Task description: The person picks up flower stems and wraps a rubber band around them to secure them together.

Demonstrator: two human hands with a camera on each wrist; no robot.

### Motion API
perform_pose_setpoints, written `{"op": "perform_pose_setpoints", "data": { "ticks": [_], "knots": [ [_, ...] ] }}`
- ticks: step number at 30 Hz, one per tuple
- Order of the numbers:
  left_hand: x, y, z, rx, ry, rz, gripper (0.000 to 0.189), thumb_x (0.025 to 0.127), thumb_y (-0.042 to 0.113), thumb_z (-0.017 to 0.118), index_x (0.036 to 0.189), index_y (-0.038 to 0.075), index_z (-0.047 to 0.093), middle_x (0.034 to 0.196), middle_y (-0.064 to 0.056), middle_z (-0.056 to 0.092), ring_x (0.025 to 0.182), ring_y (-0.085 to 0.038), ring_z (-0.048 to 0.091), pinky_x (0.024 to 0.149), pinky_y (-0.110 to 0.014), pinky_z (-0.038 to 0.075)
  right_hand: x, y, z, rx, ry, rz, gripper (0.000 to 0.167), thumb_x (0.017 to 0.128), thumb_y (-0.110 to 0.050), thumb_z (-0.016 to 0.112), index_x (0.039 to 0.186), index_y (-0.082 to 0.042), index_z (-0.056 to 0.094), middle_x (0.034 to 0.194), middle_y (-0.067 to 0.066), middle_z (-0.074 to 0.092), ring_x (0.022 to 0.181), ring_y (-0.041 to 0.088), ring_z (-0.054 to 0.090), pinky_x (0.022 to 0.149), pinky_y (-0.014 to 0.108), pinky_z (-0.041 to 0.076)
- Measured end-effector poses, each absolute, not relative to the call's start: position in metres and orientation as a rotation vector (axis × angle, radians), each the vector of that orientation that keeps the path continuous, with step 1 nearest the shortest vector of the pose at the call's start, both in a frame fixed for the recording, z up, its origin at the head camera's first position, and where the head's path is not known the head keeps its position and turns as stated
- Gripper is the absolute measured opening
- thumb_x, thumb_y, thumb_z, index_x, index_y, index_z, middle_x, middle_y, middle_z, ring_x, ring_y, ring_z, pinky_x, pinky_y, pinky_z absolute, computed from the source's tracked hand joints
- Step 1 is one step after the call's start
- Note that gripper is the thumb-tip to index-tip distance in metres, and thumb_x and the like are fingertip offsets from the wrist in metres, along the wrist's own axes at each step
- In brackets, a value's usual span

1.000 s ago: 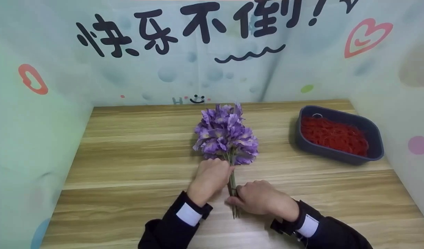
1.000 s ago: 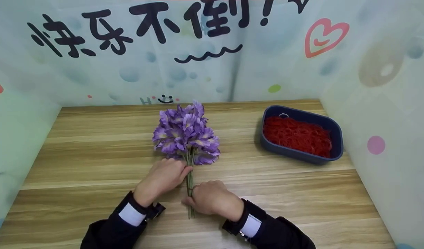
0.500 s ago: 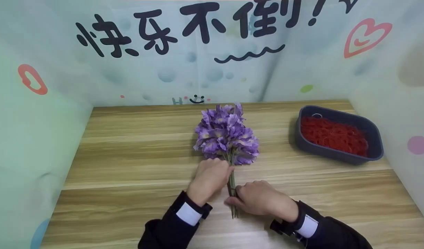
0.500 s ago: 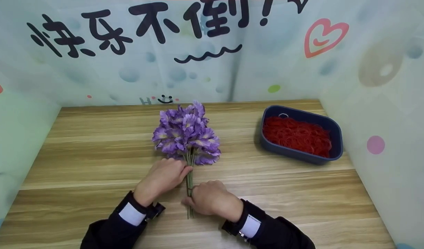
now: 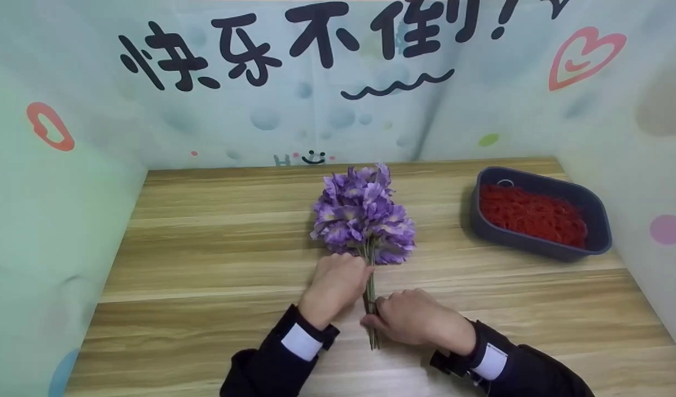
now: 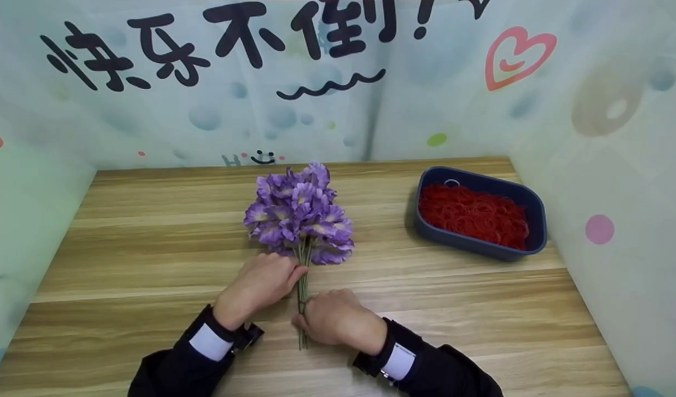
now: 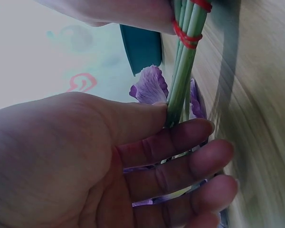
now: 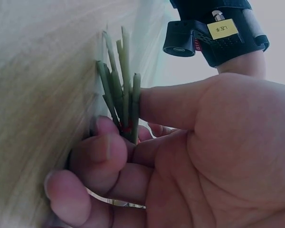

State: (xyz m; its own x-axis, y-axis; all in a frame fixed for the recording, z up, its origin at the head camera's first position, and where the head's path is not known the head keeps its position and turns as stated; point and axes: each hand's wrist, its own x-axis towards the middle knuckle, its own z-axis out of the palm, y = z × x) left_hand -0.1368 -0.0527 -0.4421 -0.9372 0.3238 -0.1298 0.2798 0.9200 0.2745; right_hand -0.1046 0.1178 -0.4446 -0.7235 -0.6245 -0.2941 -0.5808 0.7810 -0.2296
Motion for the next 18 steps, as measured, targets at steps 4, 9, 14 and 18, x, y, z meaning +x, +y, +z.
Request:
{"op": "perform_pose_setpoints", "data": {
  "ticks": [4, 9, 14, 18],
  "knots": [
    [-0.1365, -0.0528, -0.4419, 0.466, 2.909, 0.379, 0.046, 0.109, 0.038, 0.057, 0.07, 0.014, 0.058, 0.07, -0.005, 0.065, 0.06, -0.021, 0.061, 0.057, -0.034, 0.054, -0.1042, 0.1178, -0.4439, -0.914, 2.621, -0.176, 0.047, 0.107, -0.047, 0.056, 0.075, -0.014, 0.054, 0.07, 0.013, 0.064, 0.066, 0.039, 0.068, 0.065, 0.055, 0.057],
    [-0.1357, -0.0534, -0.4428, 0.491, 2.941, 0.374, 0.05, 0.11, 0.037, 0.057, 0.065, 0.014, 0.055, 0.069, -0.005, 0.066, 0.059, -0.022, 0.062, 0.055, -0.035, 0.054, -0.1041, 0.1178, -0.4439, -0.902, 2.619, -0.183, 0.048, 0.107, -0.048, 0.056, 0.074, -0.014, 0.053, 0.069, 0.013, 0.064, 0.067, 0.039, 0.069, 0.066, 0.056, 0.057],
    [-0.1357, -0.0536, -0.4434, 0.492, 2.947, 0.383, 0.053, 0.11, 0.038, 0.056, 0.063, 0.016, 0.049, 0.067, -0.005, 0.064, 0.057, -0.021, 0.059, 0.053, -0.035, 0.052, -0.1042, 0.1168, -0.4441, -0.887, 2.616, -0.181, 0.049, 0.107, -0.05, 0.055, 0.075, -0.014, 0.055, 0.071, 0.013, 0.065, 0.069, 0.04, 0.07, 0.067, 0.056, 0.057],
    [-0.1359, -0.0535, -0.4438, 0.483, 2.937, 0.397, 0.052, 0.11, 0.037, 0.057, 0.063, 0.016, 0.05, 0.066, -0.004, 0.062, 0.056, -0.02, 0.055, 0.053, -0.034, 0.051, -0.1042, 0.1165, -0.444, -0.883, 2.613, -0.183, 0.05, 0.107, -0.053, 0.055, 0.075, -0.014, 0.056, 0.071, 0.013, 0.066, 0.069, 0.04, 0.07, 0.068, 0.056, 0.057]
  ]
}}
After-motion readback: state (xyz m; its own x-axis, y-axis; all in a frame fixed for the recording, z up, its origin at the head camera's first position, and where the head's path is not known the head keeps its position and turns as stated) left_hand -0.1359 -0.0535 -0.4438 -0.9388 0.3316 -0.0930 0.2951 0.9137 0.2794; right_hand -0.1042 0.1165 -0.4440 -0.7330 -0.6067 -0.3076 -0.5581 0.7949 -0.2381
